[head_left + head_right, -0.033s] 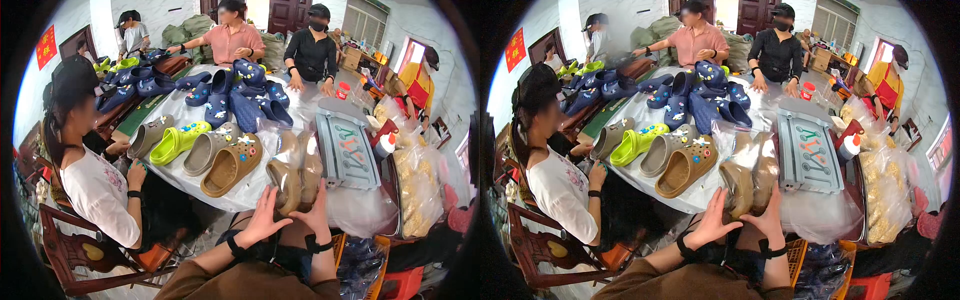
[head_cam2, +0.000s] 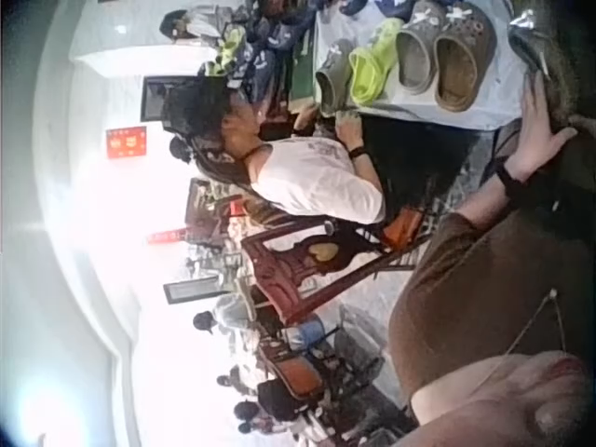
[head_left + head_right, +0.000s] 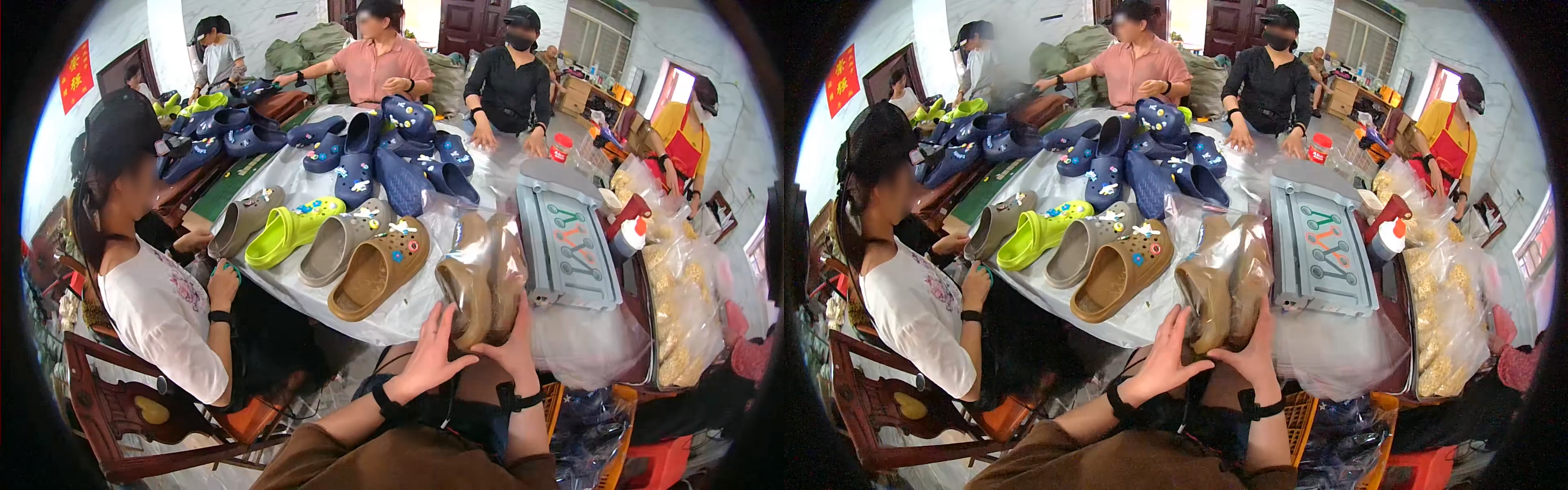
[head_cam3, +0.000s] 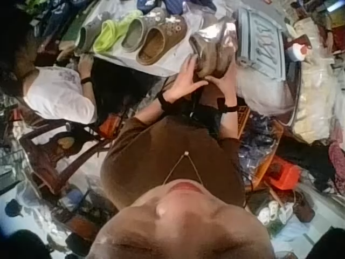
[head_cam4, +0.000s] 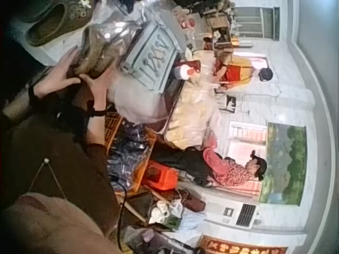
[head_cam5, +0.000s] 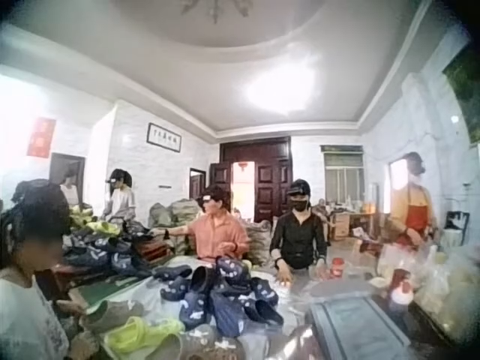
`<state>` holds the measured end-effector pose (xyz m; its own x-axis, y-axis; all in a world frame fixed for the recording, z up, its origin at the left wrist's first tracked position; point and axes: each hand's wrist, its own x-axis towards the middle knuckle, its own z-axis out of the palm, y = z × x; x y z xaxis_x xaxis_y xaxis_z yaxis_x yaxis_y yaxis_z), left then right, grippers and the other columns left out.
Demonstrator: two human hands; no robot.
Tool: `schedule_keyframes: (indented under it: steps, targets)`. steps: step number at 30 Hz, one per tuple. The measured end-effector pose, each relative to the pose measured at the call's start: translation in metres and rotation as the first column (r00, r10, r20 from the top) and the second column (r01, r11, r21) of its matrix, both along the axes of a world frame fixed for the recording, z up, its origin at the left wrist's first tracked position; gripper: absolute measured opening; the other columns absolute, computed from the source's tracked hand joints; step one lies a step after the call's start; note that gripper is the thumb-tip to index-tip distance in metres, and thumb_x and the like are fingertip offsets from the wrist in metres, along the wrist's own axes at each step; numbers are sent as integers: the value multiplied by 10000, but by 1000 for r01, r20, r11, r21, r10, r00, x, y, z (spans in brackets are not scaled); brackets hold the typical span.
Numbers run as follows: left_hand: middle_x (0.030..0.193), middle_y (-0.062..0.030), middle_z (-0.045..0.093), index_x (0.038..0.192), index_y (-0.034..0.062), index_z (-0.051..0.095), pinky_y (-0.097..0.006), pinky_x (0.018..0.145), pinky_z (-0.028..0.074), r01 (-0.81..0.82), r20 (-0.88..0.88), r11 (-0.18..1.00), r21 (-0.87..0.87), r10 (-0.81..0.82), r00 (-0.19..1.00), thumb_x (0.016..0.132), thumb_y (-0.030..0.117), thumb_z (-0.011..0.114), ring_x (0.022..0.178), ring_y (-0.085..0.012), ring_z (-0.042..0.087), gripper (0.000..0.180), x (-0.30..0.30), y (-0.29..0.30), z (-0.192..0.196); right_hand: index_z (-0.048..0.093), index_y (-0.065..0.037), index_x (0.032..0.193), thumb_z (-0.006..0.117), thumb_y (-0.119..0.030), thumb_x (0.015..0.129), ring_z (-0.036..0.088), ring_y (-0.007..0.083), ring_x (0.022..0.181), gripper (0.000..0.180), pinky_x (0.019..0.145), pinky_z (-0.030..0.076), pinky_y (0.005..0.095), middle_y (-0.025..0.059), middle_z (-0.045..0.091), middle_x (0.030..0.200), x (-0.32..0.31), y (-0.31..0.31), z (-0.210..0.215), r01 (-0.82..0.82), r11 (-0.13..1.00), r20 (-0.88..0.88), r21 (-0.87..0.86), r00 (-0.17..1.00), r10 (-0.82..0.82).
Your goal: The recorder is packing finished shoes into plastic bags and placing them into a transport crate at a manufacturing station.
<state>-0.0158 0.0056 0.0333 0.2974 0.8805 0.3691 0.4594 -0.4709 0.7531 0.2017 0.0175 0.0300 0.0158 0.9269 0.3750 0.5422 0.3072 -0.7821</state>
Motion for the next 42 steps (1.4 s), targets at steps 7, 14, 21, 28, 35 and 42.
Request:
schedule_keyframes:
  steps: [7, 14, 21, 28, 35, 42]
  targets:
    - [1464, -278, 341, 1527, -7, 251, -480, 1142, 331, 12, 99, 998, 57, -17, 995, 803, 369, 829, 1358, -451, 368, 999, -13, 20, -27, 187, -29, 1574, 957, -505, 525, 258, 433, 1448, 1385, 1176, 261, 525, 250, 270, 1540, -15, -7, -2, 25, 996, 53, -85, 998, -21]
    - [1584, -277, 163, 1543, 10, 232, -480, 1154, 344, -53, 118, 998, -26, 56, 991, 788, 326, 842, 1444, -445, 297, 1021, -25, 20, -31, 209, -77, 1579, 750, -239, 878, 360, 362, 1419, 900, 1130, 349, 473, 219, 316, 1560, 5, -7, -16, 129, 988, -88, 90, 989, -121]
    - [1601, -302, 162, 1569, 14, 164, -468, 1189, 286, -64, 96, 998, -28, 67, 993, 771, 329, 856, 1494, -429, 219, 1103, -14, 22, -27, 375, -37, 1509, 658, -79, 938, 608, 229, 1067, 638, 909, 515, 363, 181, 604, 1243, -13, 10, -21, 192, 981, -303, 1, 935, -182]
    - [1577, -276, 266, 1567, -3, 153, -452, 1193, 282, -46, 129, 994, -100, 59, 990, 768, 327, 863, 1480, -403, 273, 1119, -20, 28, -40, 468, -15, 1419, 639, -57, 946, 578, 175, 1051, 505, 892, 493, 303, 107, 609, 1117, 0, 30, -21, 367, 928, -276, 70, 901, -335]
    - [1611, -277, 204, 1575, -17, 96, -431, 1220, 219, -36, 187, 992, -123, 58, 981, 781, 333, 854, 1512, -384, 211, 1152, -8, 31, -42, 466, -10, 1407, 517, -75, 1011, 511, 192, 1161, 404, 1004, 419, 332, 114, 543, 1238, -14, 39, -29, 246, 968, -348, 47, 912, -215]
    - [1579, -318, 236, 1565, -47, 41, -439, 1214, 233, 68, 278, 971, -229, -1, 961, 765, 374, 868, 1489, -406, 245, 1225, -9, 34, -21, 396, 42, 1430, 560, -171, 1018, 491, 274, 1232, 492, 1096, 355, 379, 186, 511, 1344, -21, 49, -30, 213, 974, -279, 77, 942, -184]
